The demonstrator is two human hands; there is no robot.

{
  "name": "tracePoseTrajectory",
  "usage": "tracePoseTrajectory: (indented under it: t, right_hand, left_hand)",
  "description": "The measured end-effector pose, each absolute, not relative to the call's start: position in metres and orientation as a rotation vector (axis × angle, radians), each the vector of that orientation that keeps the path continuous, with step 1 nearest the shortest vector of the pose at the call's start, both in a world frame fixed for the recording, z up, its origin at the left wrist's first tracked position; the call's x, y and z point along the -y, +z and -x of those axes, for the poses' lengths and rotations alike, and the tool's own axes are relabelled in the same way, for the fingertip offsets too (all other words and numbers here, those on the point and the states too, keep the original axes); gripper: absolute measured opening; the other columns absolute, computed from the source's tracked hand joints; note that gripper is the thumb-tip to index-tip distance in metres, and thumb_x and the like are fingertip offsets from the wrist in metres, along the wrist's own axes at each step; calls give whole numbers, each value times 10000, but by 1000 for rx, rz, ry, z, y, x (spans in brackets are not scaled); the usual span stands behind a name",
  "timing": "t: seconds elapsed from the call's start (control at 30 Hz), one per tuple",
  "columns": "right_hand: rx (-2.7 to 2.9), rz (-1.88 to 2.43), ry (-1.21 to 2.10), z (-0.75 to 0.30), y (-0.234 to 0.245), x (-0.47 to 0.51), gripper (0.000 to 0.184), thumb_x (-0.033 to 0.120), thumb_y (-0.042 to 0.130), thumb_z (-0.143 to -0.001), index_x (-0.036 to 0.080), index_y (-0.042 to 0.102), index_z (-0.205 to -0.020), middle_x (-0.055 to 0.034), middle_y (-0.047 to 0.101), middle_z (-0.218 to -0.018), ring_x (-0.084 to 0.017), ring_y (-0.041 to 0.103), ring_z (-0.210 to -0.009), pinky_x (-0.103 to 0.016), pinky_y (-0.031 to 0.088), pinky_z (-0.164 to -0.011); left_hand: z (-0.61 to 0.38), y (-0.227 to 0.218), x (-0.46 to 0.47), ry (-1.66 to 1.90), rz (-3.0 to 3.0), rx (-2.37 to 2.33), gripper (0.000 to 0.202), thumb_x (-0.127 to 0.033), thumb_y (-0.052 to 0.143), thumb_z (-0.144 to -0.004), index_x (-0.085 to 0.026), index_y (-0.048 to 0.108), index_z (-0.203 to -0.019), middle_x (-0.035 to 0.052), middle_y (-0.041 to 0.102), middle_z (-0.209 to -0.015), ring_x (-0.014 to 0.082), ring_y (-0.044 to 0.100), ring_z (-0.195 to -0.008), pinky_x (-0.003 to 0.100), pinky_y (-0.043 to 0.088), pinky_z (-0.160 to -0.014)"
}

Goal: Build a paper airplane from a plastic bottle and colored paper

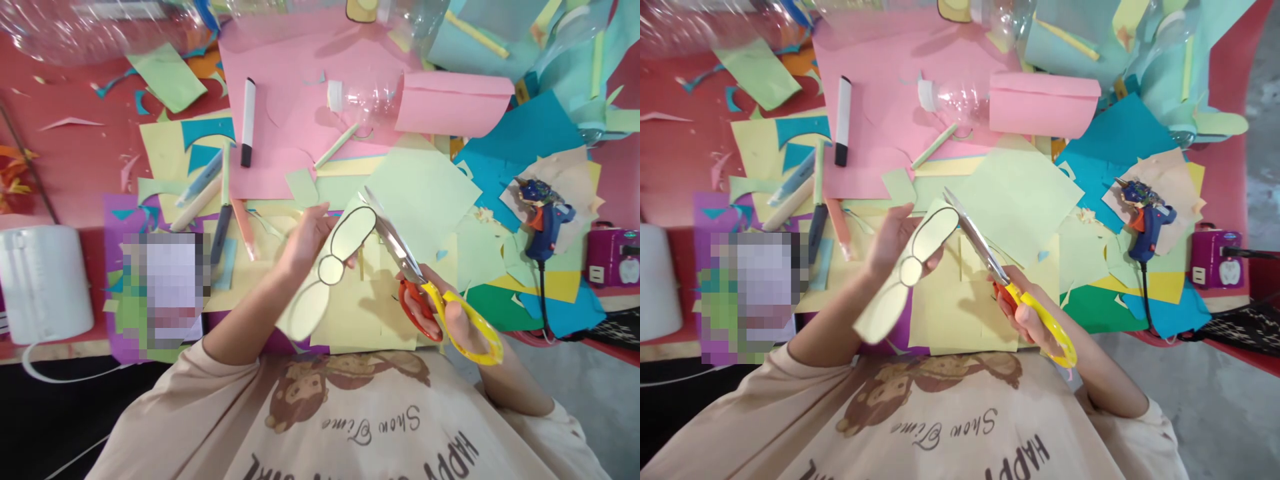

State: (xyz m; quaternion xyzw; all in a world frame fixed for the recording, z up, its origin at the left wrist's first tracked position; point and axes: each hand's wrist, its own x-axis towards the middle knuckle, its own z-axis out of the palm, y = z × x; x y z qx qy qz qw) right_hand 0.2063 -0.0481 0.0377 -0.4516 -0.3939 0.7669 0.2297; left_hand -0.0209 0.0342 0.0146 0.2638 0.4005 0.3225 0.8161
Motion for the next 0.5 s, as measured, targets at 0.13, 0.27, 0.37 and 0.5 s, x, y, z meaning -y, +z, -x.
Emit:
tracePoseTrajectory:
  t: [0.13,0.27,0.37,0.5]
  right_hand:
    - [1023,1175,2065,-202,31,51,716,844,480,-699,256,473,-1108,84,427,-617,-45,251,-330,-221,242,-282]
    - [1015,1158,2078,-196,36,50,649,817,470,-733,267,458,-1077,84,416,-595,-70,298,-344,-233,314,-301]
    - [980,1194,2075,-188,46,48,703,857,452,-697,258,463,-1065,77,407,-596,-70,283,-356,-239,287,-312]
    - [881,1282,2015,-177,51,52,728,875,406,-679,268,455,-1079,86,365,-565,-73,259,-331,-249,287,-297]
  left_hand:
    - [25,19,-34,636,-532,-789,283,-453,674,-668,-193,567,-698,-23,524,-495,60,360,-326,189,205,-304]
    - [24,24,-28,629,-691,-725,337,-496,687,-654,-177,579,-655,-3,538,-542,45,368,-361,199,239,-328]
    - [21,23,-26,684,-663,-698,292,-460,692,-696,-184,601,-721,-15,539,-573,46,410,-389,179,286,-354]
    - [20,15,-26,799,-313,-638,92,-214,665,-766,-165,587,-764,-4,608,-691,29,497,-444,121,374,-404]
